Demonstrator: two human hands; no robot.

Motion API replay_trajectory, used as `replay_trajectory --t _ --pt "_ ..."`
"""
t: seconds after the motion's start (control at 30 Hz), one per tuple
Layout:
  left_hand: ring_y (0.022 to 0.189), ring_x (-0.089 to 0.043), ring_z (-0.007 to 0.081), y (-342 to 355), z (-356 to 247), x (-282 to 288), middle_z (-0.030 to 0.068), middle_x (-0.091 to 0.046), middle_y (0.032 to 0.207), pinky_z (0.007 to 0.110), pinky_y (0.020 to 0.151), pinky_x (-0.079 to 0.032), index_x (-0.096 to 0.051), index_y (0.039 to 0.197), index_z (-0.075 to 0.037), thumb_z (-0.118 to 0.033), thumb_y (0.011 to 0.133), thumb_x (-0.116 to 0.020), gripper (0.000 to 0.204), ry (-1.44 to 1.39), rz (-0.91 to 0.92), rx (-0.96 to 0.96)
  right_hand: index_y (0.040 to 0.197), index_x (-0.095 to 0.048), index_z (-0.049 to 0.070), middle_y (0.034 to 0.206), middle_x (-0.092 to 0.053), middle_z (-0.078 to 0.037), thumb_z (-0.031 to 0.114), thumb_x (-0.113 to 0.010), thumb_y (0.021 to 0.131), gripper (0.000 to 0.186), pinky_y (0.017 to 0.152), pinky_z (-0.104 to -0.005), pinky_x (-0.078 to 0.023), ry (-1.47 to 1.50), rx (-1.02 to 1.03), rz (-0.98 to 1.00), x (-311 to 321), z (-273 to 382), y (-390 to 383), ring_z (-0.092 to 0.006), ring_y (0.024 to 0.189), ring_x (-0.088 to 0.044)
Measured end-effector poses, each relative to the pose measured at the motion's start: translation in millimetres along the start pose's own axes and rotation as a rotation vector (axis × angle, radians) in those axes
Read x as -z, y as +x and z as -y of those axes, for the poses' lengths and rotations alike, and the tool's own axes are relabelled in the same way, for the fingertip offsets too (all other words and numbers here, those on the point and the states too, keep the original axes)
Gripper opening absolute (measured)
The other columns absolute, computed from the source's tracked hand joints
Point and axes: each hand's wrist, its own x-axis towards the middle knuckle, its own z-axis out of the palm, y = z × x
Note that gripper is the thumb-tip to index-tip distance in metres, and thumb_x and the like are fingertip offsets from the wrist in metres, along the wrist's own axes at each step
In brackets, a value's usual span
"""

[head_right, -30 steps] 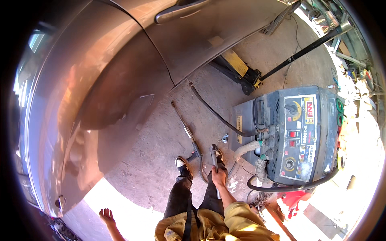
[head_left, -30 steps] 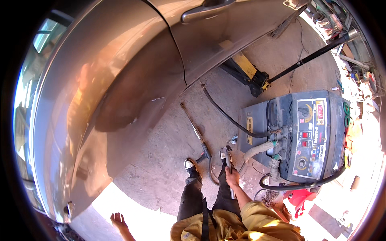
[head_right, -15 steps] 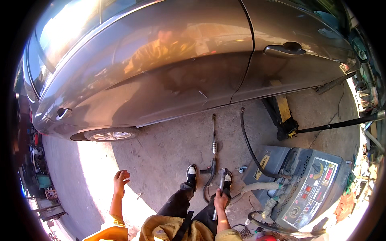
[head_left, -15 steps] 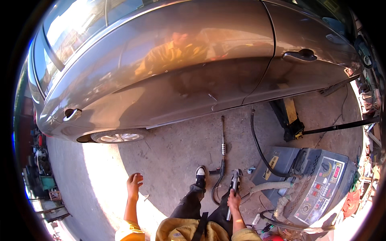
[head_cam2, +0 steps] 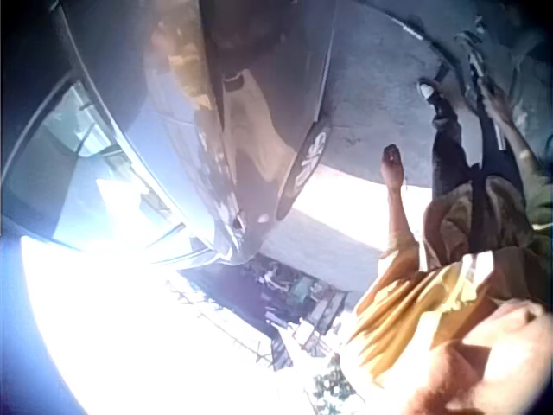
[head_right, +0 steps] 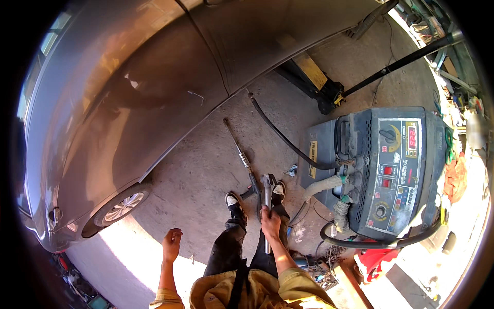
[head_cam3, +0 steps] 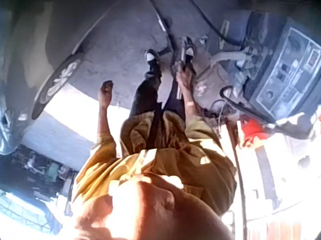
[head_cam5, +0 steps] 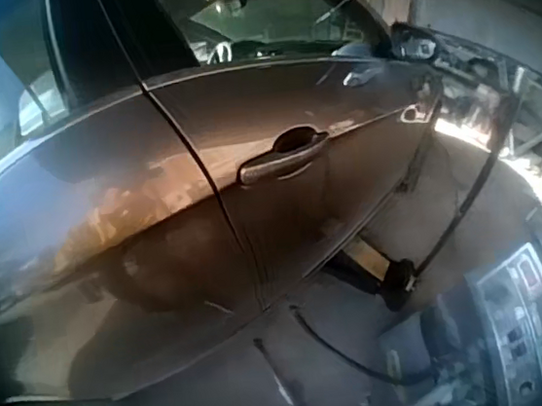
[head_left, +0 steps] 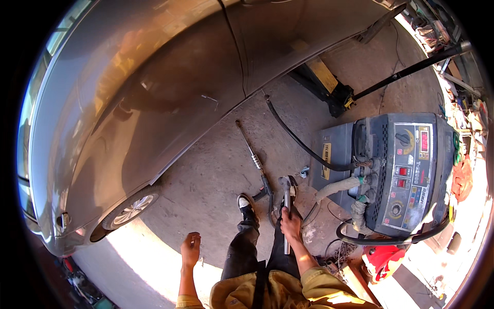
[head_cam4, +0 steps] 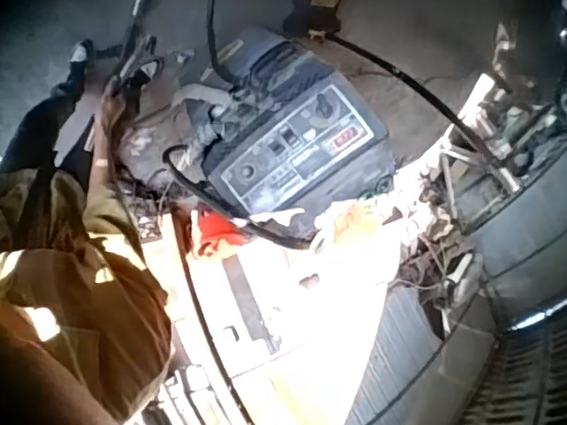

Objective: The person uses a hammer and a metal chisel to tap and pry along the seam of a car's rear bumper and body panel. They repeatedly strike the metal to adjust alignment and occasionally inspect the gap with their fingers.

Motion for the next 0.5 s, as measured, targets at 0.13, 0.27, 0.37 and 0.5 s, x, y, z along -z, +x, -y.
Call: replay_trajectory --t 0.13,0.27,0.37,0.5 --pt "0.087 -0.067 0.0156 20.6 -69.1 -23.7 0.0119 -0.072 0.096 0.029 0.075 -0.052 -0.066 0.113 -0.001 -0.011 0.099 -0.059 0.019 0.147 0.018 -0.183 0.076 -0.056 0.005 0.053 -0.049 -0.003 0.049 -0.062 0.097 0.049 0.042 -0.0347 -0.038 -0.101 0.132 -0.108 -13.8 -0.3 -1.7 -0.016 0.044 -0.05" --pt "0.088 -0.068 0.0152 20.3 -128.9 -27.6 0.012 -0.073 0.098 0.028 0.077 -0.052 -0.064 0.116 -0.001 -0.008 0.099 -0.056 0.02 0.065 0.055 -0.18 0.077 -0.059 -0.002 0.063 -0.059 -0.018 0.051 -0.059 0.097 0.056 0.061 -0.0475 -0.046 -0.173 0.129 -0.114 -11.4 59.8 -12.1 -0.0358 0.061 -0.062" --pt "0.088 -0.068 0.0148 24.6 -124.7 -29.0 0.0119 -0.073 0.098 0.027 0.076 -0.052 -0.065 0.116 -0.002 -0.008 0.099 -0.056 0.02 0.079 0.084 -0.174 0.08 -0.062 -0.002 0.066 -0.061 -0.02 0.051 -0.059 0.097 0.056 0.061 -0.0466 -0.047 -0.145 0.114 -0.148 -25.2 81.3 -3.1 -0.0377 0.064 -0.063" --pt "0.095 -0.072 0.027 62.0 -59.6 -32.5 0.0173 -0.072 0.101 0.036 0.077 -0.056 -0.067 0.113 -0.002 -0.014 0.097 -0.062 0.021 0.381 0.179 -0.209 0.084 -0.061 -0.002 0.063 -0.059 -0.018 0.048 -0.057 0.1 0.052 0.056 -0.0434 -0.045 -0.058 0.161 -0.191 -40.5 137.2 2.9 -0.0317 0.058 -0.061"
